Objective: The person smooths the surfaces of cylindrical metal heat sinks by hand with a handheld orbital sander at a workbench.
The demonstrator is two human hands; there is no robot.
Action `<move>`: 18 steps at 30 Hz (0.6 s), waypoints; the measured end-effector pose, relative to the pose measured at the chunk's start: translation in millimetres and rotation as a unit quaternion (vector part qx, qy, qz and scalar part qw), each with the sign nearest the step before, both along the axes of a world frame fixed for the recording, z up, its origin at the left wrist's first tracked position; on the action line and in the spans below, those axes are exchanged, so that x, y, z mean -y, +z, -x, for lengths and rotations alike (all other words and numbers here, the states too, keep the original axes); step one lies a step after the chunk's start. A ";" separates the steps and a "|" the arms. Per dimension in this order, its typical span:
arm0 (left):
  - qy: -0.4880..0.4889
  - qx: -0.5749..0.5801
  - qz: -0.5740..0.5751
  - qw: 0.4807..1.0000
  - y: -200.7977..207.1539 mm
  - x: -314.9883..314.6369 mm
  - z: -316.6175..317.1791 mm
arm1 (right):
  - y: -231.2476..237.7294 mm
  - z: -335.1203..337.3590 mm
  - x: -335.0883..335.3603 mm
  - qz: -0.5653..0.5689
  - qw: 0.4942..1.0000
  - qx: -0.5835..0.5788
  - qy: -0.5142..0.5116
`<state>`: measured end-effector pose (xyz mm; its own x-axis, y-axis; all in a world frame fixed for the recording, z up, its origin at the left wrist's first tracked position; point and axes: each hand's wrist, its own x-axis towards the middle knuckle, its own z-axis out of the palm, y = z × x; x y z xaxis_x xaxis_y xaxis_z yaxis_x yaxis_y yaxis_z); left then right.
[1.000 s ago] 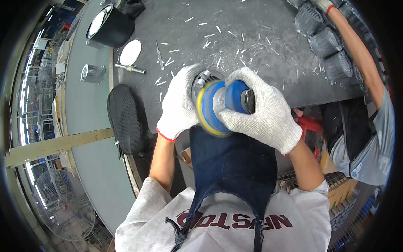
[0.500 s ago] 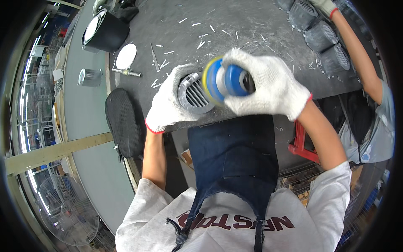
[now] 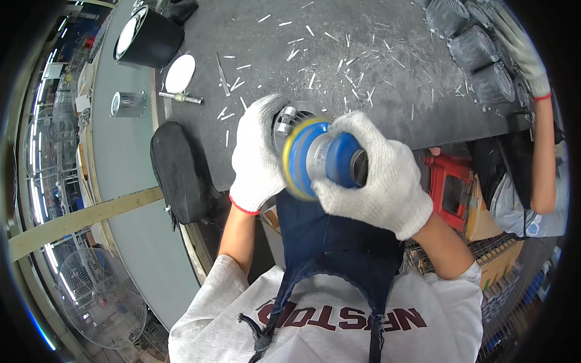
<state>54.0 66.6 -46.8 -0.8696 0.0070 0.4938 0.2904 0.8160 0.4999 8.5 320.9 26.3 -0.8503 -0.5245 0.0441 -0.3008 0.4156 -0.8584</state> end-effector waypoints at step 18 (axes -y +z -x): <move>-0.005 0.033 -0.096 0.995 -8.8 12.8 -3.2 | 14.3 65.7 15.4 -0.106 0.992 -0.066 0.021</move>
<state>57.1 53.8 -55.6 -0.9003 -0.0737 0.4289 0.2592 0.7009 0.6645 -57.2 305.4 40.6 -0.8219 -0.5682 0.0389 -0.4253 0.5668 -0.7056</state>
